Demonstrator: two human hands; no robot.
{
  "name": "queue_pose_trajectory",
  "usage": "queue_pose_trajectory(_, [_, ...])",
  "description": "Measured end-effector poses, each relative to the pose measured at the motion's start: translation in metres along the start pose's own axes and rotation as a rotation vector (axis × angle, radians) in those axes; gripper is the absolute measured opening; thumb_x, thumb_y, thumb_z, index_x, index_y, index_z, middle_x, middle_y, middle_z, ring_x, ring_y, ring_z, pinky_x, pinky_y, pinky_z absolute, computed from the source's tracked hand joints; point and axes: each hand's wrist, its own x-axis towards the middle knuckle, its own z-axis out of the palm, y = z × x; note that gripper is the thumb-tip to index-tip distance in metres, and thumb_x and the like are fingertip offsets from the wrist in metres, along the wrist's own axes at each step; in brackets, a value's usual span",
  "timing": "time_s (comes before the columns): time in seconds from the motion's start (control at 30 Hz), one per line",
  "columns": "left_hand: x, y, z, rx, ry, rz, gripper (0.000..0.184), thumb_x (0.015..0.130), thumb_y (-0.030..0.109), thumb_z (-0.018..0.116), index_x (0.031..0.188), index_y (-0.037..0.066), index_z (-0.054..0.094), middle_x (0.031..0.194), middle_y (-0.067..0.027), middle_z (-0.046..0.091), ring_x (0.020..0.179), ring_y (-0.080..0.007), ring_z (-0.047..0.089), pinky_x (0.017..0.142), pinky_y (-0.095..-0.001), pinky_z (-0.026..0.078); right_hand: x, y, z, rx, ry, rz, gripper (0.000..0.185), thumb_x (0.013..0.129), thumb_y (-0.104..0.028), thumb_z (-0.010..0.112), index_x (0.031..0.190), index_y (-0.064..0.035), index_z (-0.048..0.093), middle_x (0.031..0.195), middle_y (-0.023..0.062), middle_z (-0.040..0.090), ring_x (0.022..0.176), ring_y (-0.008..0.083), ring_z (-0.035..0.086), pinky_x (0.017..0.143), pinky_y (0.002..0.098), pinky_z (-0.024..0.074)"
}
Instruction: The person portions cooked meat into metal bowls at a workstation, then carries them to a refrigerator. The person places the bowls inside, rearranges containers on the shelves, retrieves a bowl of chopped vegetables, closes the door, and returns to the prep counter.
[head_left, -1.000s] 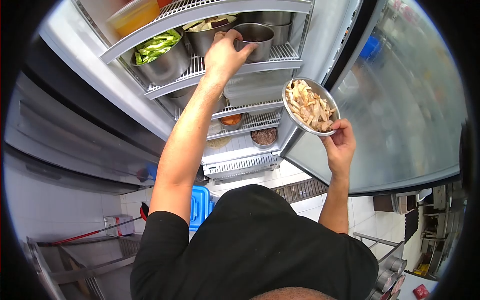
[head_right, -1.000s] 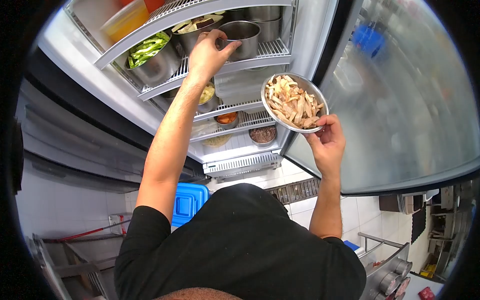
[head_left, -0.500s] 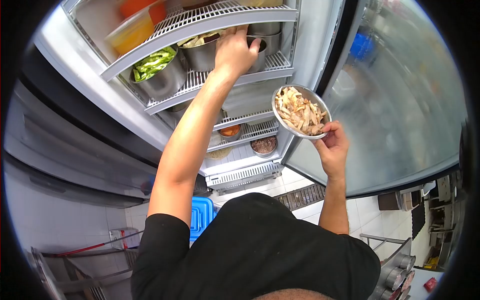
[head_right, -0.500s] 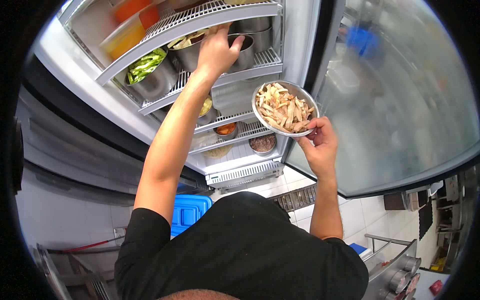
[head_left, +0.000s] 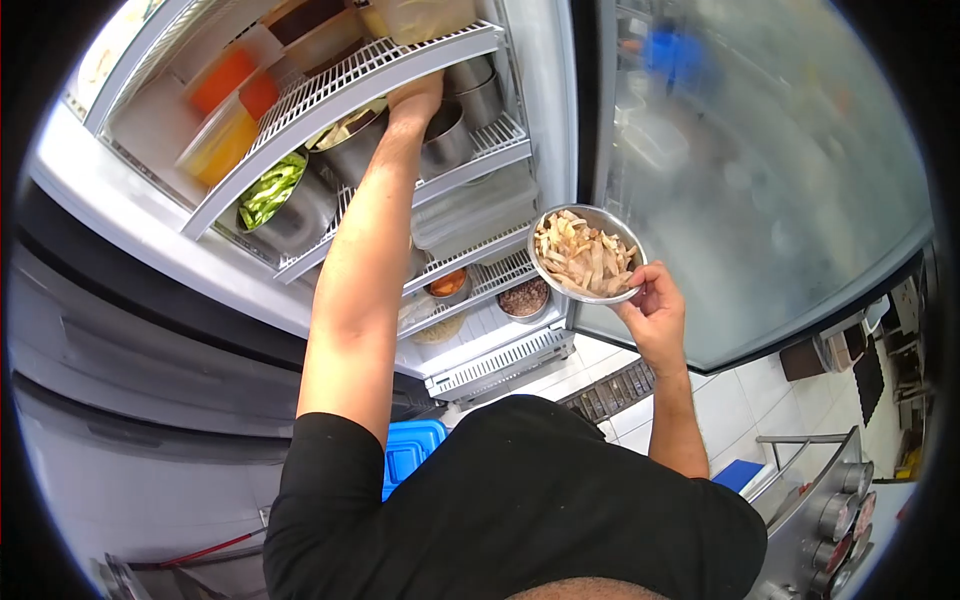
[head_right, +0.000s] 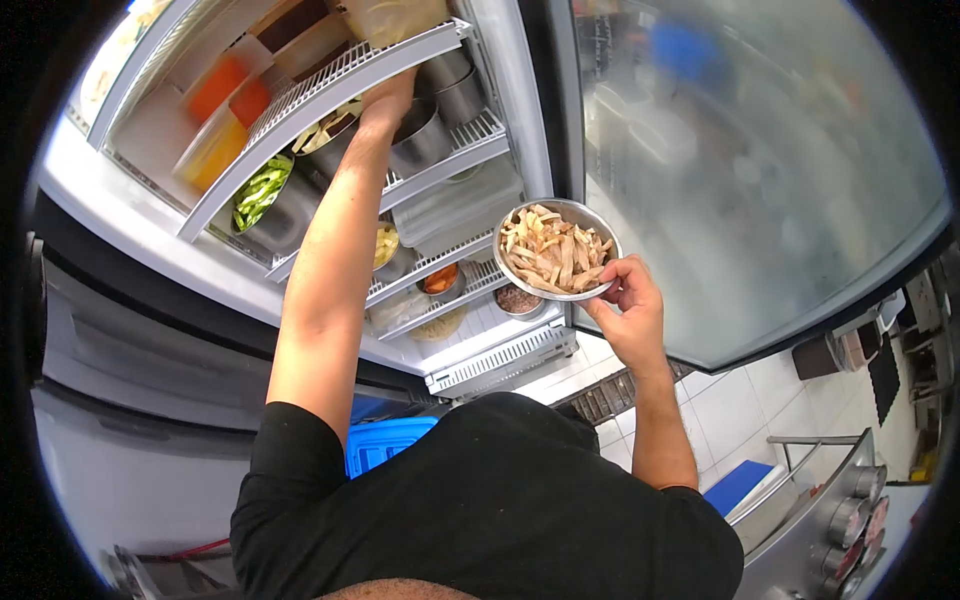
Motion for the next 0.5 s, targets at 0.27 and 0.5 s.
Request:
queue_pose_trajectory(0.27, [-0.022, 0.005, -0.020, -0.173, -0.111, -0.201, 0.078, 0.100, 0.063, 0.054, 0.155, 0.008, 0.045, 0.159, -0.0203, 0.043, 0.148, -0.0365, 0.039, 0.121, -0.0422, 0.031, -0.001, -0.001, -0.001, -0.026, -0.023, -0.006, 0.033, 0.078, 0.014, 0.073, 0.101, -0.0031, 0.057, 0.101, -0.0001, 0.046, 0.085, 0.0081, 0.048, 0.086, 0.0267, 0.0566])
queue_pose_trajectory(0.5, [-0.048, 0.032, -0.055, -0.278, -0.122, -0.093, 0.070, 0.093, 0.053, 0.072, 0.139, 0.003, 0.059, 0.137, -0.0221, 0.064, 0.131, -0.0407, 0.056, 0.111, -0.0438, 0.044, -0.002, 0.005, -0.002, 0.033, -0.034, 0.013, 0.035, 0.077, 0.013, 0.076, 0.101, -0.0032, 0.057, 0.102, 0.0003, 0.045, 0.086, 0.0083, 0.047, 0.087, 0.0273, 0.0572])
